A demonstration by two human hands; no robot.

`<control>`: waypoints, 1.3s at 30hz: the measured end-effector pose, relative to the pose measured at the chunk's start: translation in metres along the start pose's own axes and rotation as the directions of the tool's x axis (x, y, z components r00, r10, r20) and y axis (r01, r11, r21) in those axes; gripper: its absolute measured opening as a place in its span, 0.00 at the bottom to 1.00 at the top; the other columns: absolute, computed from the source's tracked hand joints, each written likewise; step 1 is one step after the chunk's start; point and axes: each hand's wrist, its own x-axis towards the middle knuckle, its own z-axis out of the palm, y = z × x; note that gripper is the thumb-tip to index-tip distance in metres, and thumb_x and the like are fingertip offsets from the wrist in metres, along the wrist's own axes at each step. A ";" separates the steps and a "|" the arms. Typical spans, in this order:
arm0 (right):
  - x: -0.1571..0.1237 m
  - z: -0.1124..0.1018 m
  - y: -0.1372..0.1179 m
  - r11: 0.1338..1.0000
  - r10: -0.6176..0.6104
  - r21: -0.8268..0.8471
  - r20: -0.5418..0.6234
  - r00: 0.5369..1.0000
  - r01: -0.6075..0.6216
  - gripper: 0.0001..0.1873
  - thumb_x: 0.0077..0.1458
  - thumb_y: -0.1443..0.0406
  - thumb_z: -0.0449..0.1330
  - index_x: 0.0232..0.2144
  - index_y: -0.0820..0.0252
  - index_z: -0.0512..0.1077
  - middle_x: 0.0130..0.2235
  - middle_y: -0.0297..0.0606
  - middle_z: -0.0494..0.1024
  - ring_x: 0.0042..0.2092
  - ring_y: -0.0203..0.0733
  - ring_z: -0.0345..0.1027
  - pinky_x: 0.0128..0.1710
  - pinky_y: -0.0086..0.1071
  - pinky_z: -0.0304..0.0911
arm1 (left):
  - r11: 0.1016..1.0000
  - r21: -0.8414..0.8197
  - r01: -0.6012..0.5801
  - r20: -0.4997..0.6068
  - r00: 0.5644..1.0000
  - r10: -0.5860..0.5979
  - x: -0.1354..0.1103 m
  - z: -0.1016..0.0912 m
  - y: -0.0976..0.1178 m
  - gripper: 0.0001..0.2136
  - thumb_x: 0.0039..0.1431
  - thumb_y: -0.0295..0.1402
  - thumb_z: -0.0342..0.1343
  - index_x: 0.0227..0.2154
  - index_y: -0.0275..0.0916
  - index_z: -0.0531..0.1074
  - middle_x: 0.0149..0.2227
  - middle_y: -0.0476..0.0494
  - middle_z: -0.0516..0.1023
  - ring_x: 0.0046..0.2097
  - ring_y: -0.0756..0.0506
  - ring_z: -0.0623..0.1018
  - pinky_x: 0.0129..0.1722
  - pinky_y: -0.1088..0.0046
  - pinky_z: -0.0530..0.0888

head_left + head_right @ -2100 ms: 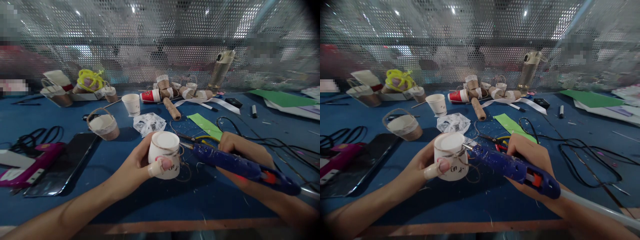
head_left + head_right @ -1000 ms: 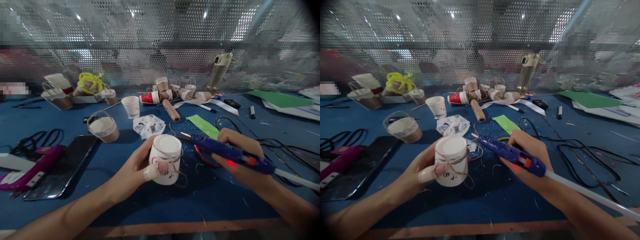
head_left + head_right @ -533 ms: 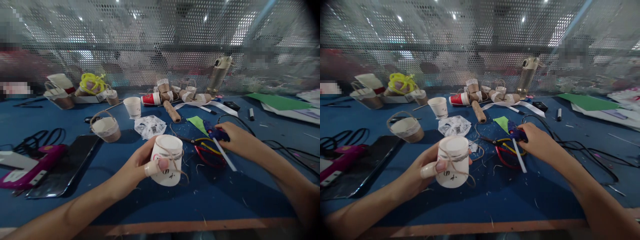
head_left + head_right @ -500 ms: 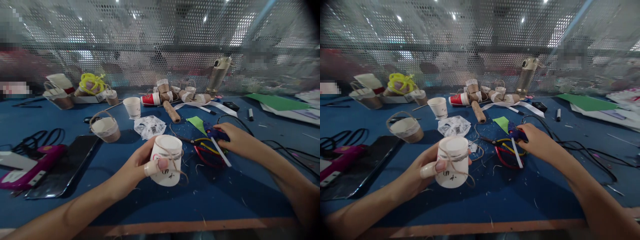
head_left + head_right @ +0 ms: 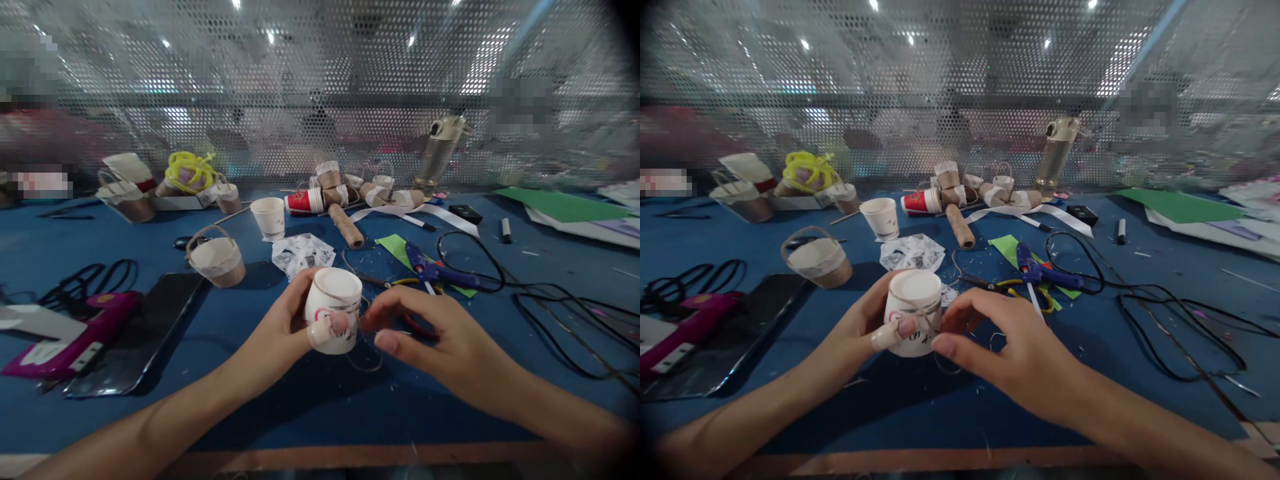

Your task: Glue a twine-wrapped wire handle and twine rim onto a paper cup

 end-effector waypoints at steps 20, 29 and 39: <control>0.006 0.003 0.007 0.989 -0.128 -0.094 -0.178 0.976 0.112 0.04 0.61 0.64 0.60 0.32 0.56 0.71 0.29 0.30 0.75 0.28 0.33 0.68 0.30 0.26 0.63 | 0.976 0.215 -0.028 -0.005 1.000 0.030 0.000 0.000 0.002 0.21 0.58 0.39 0.63 0.52 0.43 0.64 0.48 0.44 0.72 0.48 0.42 0.74 0.47 0.69 0.72; 0.005 0.006 0.015 0.978 0.030 0.207 -0.110 0.994 -0.006 0.07 0.64 0.60 0.58 0.35 0.56 0.70 0.28 0.30 0.74 0.29 0.32 0.70 0.28 0.24 0.64 | 0.975 0.222 -0.011 0.022 1.000 0.006 -0.001 0.000 0.004 0.20 0.59 0.40 0.62 0.51 0.43 0.64 0.47 0.46 0.72 0.47 0.44 0.74 0.46 0.71 0.73; 0.002 0.005 0.014 0.993 -0.010 0.116 -0.157 0.988 0.029 0.07 0.63 0.60 0.59 0.34 0.56 0.70 0.28 0.31 0.73 0.27 0.33 0.66 0.25 0.27 0.59 | 0.988 0.152 0.040 0.025 0.999 -0.044 -0.002 0.003 0.007 0.19 0.58 0.40 0.63 0.48 0.41 0.65 0.45 0.45 0.73 0.46 0.44 0.74 0.43 0.71 0.74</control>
